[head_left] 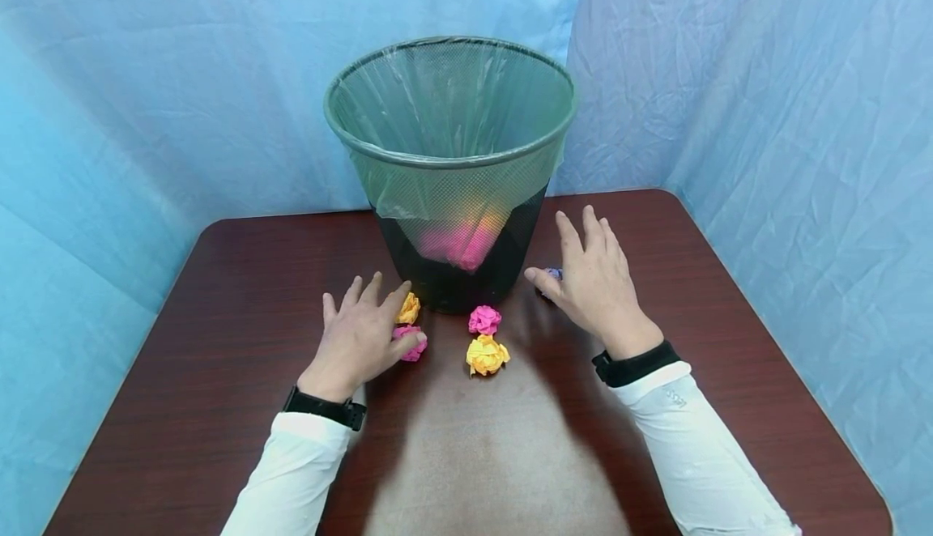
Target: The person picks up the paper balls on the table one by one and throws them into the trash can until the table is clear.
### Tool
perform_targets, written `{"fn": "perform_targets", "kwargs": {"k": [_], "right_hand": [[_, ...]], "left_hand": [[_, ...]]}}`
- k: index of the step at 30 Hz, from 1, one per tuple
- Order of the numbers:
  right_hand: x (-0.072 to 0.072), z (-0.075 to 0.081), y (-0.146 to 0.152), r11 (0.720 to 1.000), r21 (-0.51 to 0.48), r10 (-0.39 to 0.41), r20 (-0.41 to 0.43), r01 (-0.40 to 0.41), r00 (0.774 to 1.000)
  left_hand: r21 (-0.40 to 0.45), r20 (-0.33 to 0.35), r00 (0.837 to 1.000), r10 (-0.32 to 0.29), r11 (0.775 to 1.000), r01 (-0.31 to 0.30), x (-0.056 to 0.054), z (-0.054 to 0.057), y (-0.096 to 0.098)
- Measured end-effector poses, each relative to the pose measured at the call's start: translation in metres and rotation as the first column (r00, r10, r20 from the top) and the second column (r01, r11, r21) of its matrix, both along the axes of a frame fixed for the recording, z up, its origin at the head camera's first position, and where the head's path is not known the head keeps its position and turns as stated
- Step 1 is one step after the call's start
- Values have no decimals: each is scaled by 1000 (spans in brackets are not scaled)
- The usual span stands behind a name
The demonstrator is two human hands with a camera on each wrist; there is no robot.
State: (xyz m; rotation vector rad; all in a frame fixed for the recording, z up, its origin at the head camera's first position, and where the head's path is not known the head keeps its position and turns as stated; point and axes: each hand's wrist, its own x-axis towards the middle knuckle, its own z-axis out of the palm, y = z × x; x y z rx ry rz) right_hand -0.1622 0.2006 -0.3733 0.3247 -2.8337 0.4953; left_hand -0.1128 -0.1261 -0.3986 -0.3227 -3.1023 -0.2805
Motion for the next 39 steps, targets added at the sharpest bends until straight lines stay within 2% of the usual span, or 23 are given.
{"fn": "perform_targets", "kwargs": {"k": [14, 32, 39], "right_hand": [[1, -8, 1, 1000, 11, 12, -18, -11, 1000], [1, -13, 2, 1000, 9, 15, -20, -15, 1000], [1, -13, 2, 1000, 15, 15, -15, -15, 1000]], "left_hand": [[-15, 81, 997, 17, 1000, -16, -5, -14, 4], [11, 114, 993, -17, 1000, 16, -10, -22, 7], [9, 146, 989, -7, 1000, 6, -14, -24, 8]]}}
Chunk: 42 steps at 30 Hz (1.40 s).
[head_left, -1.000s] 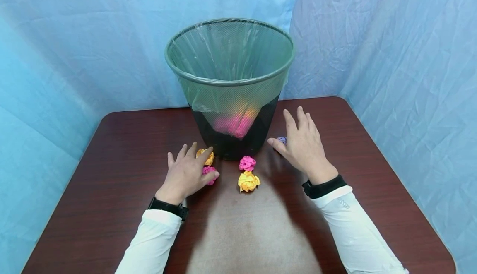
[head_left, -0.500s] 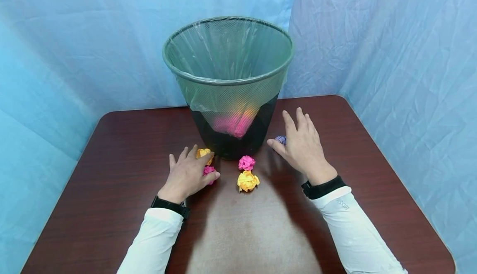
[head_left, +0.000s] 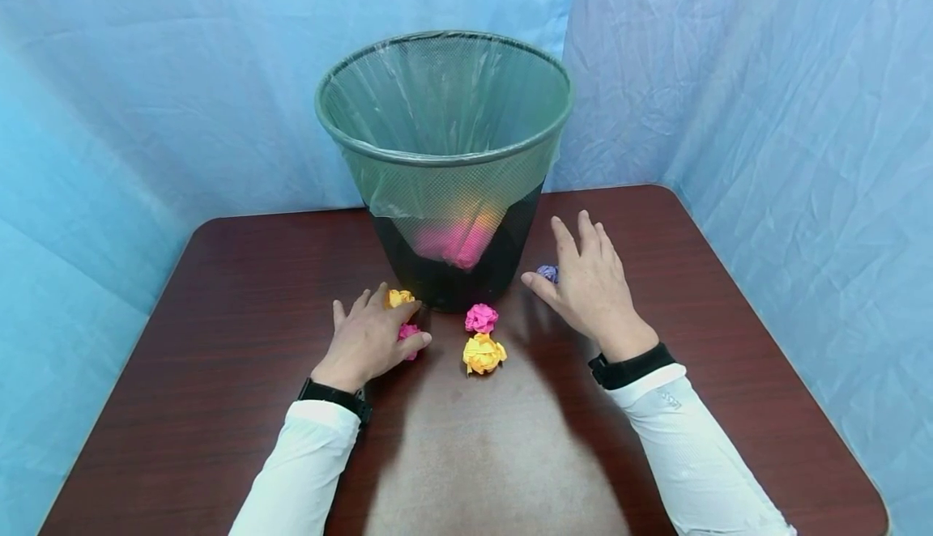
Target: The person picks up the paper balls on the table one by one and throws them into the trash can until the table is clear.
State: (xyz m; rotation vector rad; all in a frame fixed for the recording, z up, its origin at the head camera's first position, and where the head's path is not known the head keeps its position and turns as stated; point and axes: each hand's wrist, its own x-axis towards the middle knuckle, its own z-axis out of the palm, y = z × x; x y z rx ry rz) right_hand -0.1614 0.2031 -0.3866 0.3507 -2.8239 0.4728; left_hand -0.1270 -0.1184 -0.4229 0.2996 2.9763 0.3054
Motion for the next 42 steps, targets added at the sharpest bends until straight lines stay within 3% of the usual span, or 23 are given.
{"fn": "perform_targets", "kwargs": {"k": [19, 27, 33, 42], "right_hand": [[1, 0, -1, 1000, -10, 1, 10, -1, 1000], [2, -2, 0, 1000, -10, 9, -7, -10, 1000], [1, -3, 0, 1000, -7, 13, -14, -13, 1000], [3, -5, -2, 1000, 0, 17, 7, -17, 1000]], "left_hand": [[45, 10, 1000, -4, 999, 4, -4, -2, -1], [43, -35, 999, -6, 999, 7, -3, -3, -6], [43, -32, 999, 12, 999, -11, -1, -2, -11], [32, -93, 996, -5, 999, 8, 6, -2, -21]]}}
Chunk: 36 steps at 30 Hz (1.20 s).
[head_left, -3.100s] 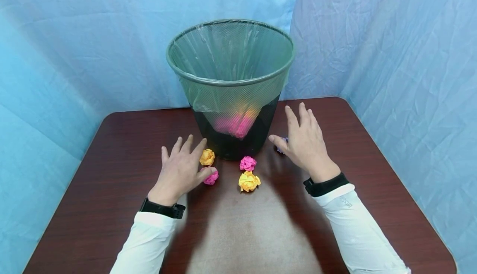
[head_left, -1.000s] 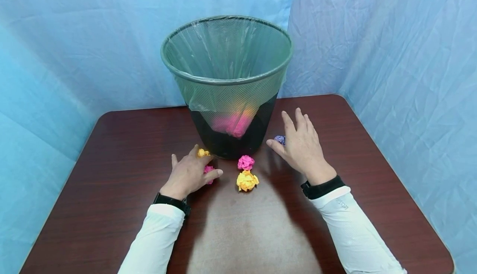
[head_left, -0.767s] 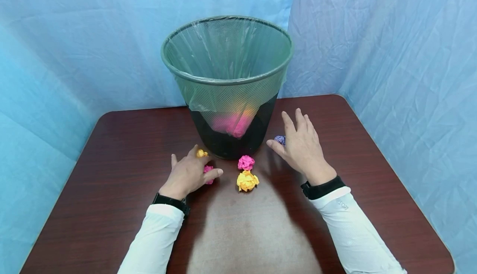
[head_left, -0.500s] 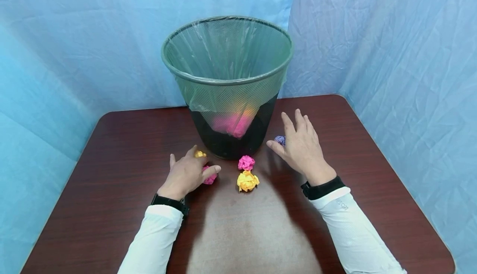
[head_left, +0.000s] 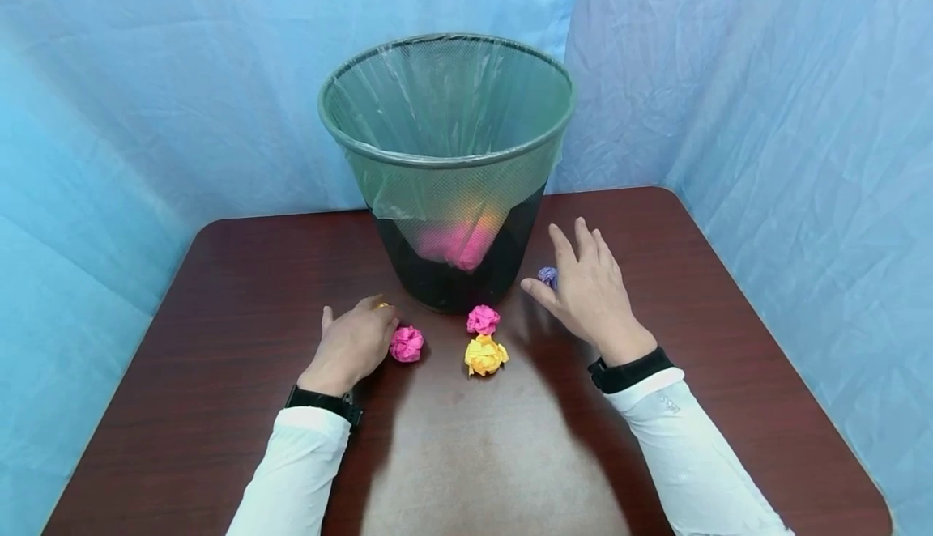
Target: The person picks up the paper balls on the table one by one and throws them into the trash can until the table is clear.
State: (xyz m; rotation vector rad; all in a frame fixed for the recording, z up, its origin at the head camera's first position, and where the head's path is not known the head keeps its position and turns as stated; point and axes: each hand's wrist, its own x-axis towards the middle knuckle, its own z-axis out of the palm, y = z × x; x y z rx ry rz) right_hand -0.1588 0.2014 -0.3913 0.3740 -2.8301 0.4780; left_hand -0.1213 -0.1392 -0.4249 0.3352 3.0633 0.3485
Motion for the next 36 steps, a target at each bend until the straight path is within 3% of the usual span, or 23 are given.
{"fn": "perform_targets", "kwargs": {"k": [8, 16, 36], "right_hand": [[0, -2, 1, 1000, 3, -10, 17, 9, 1000], [0, -4, 1, 1000, 14, -18, 48, 18, 999], [1, -21, -2, 999, 52, -14, 100, 9, 995]], "left_hand": [[32, -24, 999, 29, 999, -28, 2, 0, -3], [22, -79, 997, 12, 1000, -11, 4, 0, -4], [44, -119, 993, 22, 999, -16, 7, -2, -8]]}}
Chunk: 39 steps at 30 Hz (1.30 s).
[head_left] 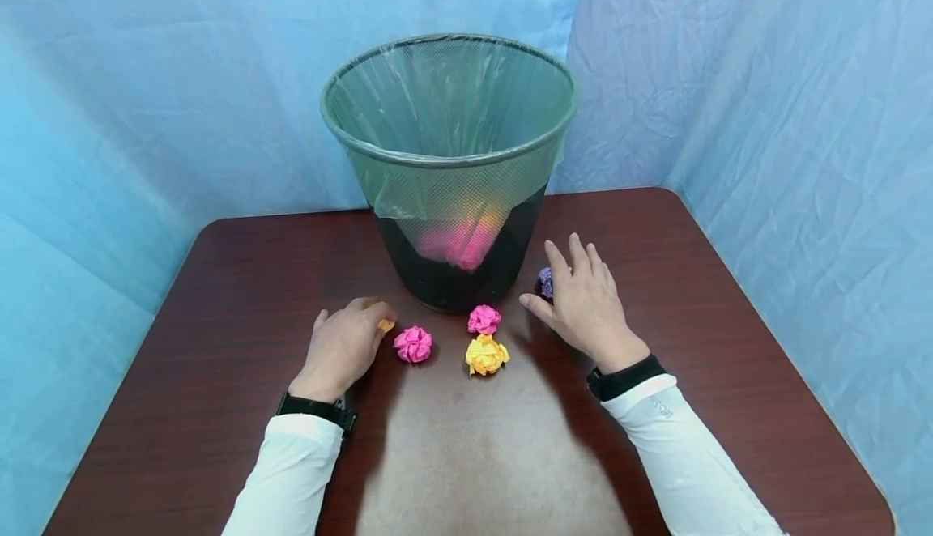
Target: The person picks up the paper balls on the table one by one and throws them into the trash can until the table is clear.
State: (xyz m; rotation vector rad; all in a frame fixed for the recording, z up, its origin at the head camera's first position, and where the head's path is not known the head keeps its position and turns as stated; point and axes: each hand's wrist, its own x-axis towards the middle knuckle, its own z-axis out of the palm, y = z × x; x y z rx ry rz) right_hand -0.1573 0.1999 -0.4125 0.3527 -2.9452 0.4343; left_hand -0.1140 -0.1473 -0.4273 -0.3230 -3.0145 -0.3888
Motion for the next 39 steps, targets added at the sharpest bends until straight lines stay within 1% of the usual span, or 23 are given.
{"fn": "perform_targets", "kwargs": {"k": [5, 15, 19, 25, 29, 35, 39], "right_hand": [[1, -4, -1, 1000, 21, 3, 23, -3, 1000], [4, -11, -4, 999, 52, 11, 59, -14, 998], [5, -13, -5, 998, 62, 18, 65, -22, 998], [6, -14, -5, 997, 72, 15, 66, -20, 998], [6, -13, -6, 997, 72, 11, 69, -16, 998], [6, -13, -7, 997, 73, 11, 73, -16, 997], [6, -12, -7, 997, 72, 8, 78, -14, 997]], "left_hand": [[-2, -6, 1000, -1, 1000, 1, 1, 0, -2], [-21, -46, 999, -4, 1000, 3, 2, -2, -5], [-10, -55, 999, 0, 1000, -1, 3, -3, -6], [20, -50, 999, 7, 1000, -6, 4, -2, -7], [34, -45, 999, 17, 999, -16, 4, -1, -9], [31, -43, 999, 30, 999, -29, 5, 5, -10], [28, -69, 997, 30, 999, -28, 4, 9, -11]]}}
